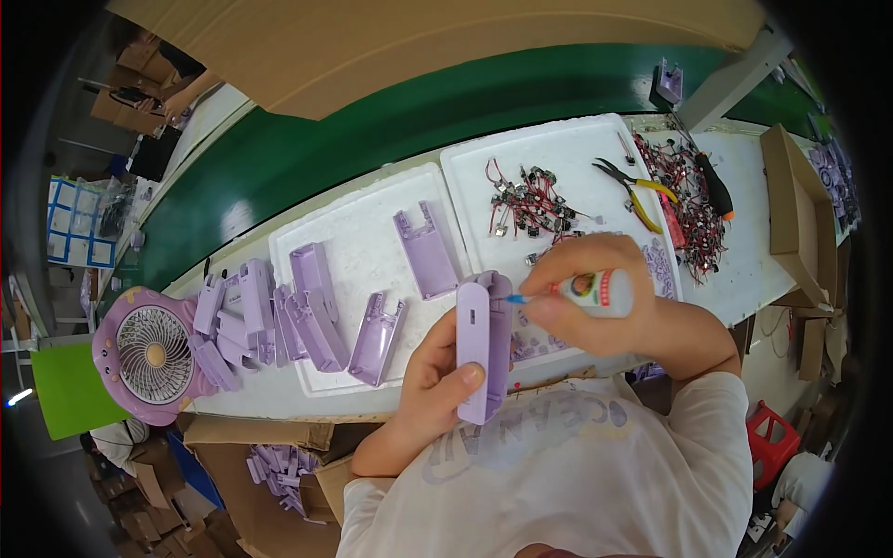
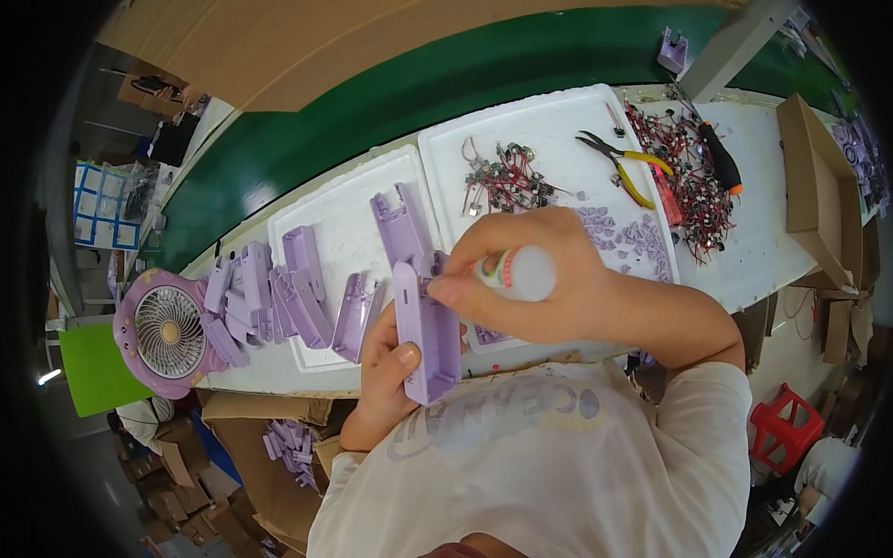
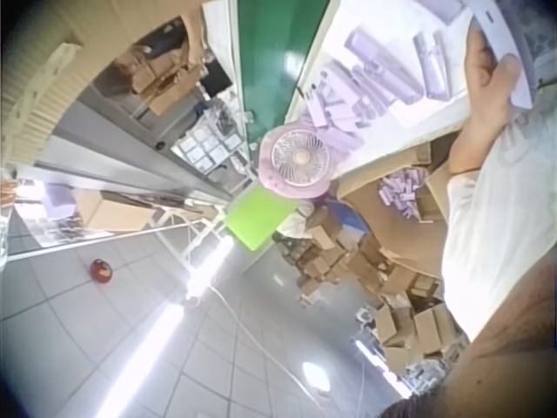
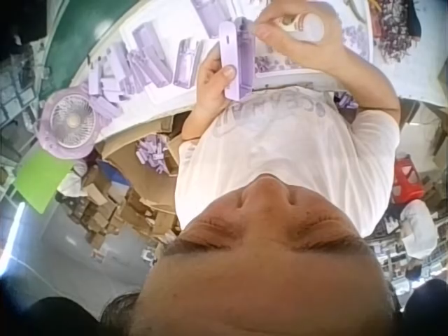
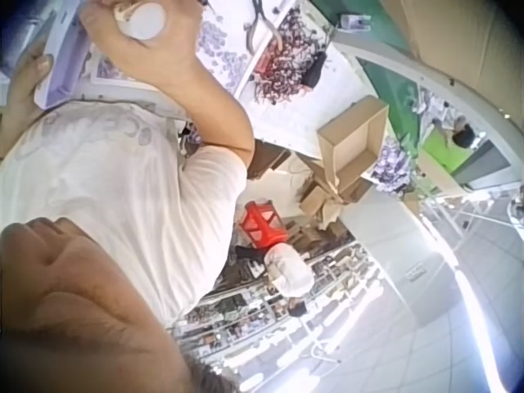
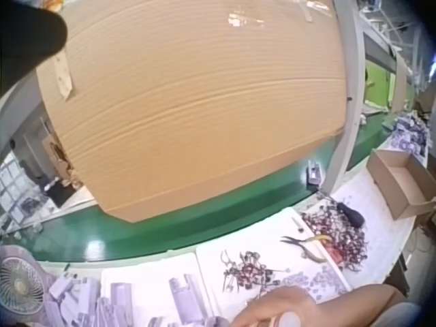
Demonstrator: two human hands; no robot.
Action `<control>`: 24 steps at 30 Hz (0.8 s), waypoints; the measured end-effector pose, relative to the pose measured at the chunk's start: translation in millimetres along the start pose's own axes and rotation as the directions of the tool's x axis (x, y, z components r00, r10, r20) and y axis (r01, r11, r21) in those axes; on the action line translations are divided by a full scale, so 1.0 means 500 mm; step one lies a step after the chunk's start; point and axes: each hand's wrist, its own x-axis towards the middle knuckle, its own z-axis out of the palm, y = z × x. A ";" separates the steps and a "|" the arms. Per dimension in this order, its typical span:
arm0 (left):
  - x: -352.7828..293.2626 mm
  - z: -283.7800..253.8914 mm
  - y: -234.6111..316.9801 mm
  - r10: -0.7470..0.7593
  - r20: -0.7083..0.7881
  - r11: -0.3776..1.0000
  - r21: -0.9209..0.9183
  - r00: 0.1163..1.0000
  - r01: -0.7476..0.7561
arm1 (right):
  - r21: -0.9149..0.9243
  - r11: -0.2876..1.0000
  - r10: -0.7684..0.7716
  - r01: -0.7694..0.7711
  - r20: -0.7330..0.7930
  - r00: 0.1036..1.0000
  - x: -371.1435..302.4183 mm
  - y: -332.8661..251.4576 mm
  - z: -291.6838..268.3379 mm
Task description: The person assembles small electronic components by applying glue from a bottle to plastic housings, then fitting the electronic components into the housings by hand.
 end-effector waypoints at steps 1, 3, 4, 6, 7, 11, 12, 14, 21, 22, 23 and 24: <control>0.001 -0.007 -0.005 0.005 0.007 1.000 -0.004 1.000 -0.005 | 0.020 1.000 -0.017 0.017 -0.011 1.000 0.000 0.001 -0.005; 0.002 -0.010 -0.004 0.010 0.015 1.000 -0.008 1.000 -0.009 | -0.178 0.984 -0.053 0.029 -0.127 0.990 0.012 0.003 -0.034; 0.002 -0.008 0.002 0.068 0.059 0.996 -0.053 0.996 -0.065 | -0.215 0.974 0.038 -0.066 -0.131 0.991 0.021 0.011 -0.049; -0.002 -0.009 0.005 0.131 0.102 0.988 -0.099 0.986 -0.121 | -0.407 0.880 0.164 -0.247 -0.229 0.960 0.059 0.047 -0.087; -0.006 -0.011 0.001 0.137 0.070 0.976 -0.181 0.988 -0.123 | -0.548 0.810 0.092 -0.207 -0.230 0.969 0.073 0.084 -0.112; 0.009 -0.036 -0.022 0.164 0.106 0.943 -0.310 0.981 -0.124 | -0.849 0.508 0.108 -0.146 -0.106 0.989 0.066 0.222 -0.216; 0.013 -0.045 -0.023 0.198 0.191 0.918 -0.381 0.961 -0.113 | -0.850 0.507 0.108 -0.146 -0.105 0.988 0.057 0.234 -0.221; 0.014 -0.051 -0.018 0.170 0.172 0.886 -0.458 0.970 -0.074 | -0.932 0.302 0.229 -0.200 -0.133 0.964 0.052 0.237 -0.219; 0.006 -0.077 0.001 0.315 0.393 0.891 -0.437 0.864 -0.126 | -0.625 0.771 0.009 0.117 0.195 0.981 0.005 0.147 -0.084; -0.001 -0.068 0.005 0.307 0.357 0.888 -0.441 0.882 -0.131 | -0.535 0.829 0.023 0.163 0.323 0.946 -0.003 0.135 -0.057; -0.005 -0.058 0.006 0.298 0.329 0.885 -0.446 0.896 -0.131 | -0.558 0.800 0.013 0.220 0.383 0.924 -0.014 0.126 -0.037; -0.009 -0.051 0.000 0.274 0.252 0.848 -0.518 0.928 -0.110 | -0.570 0.771 0.002 0.283 0.448 0.894 -0.021 0.126 -0.019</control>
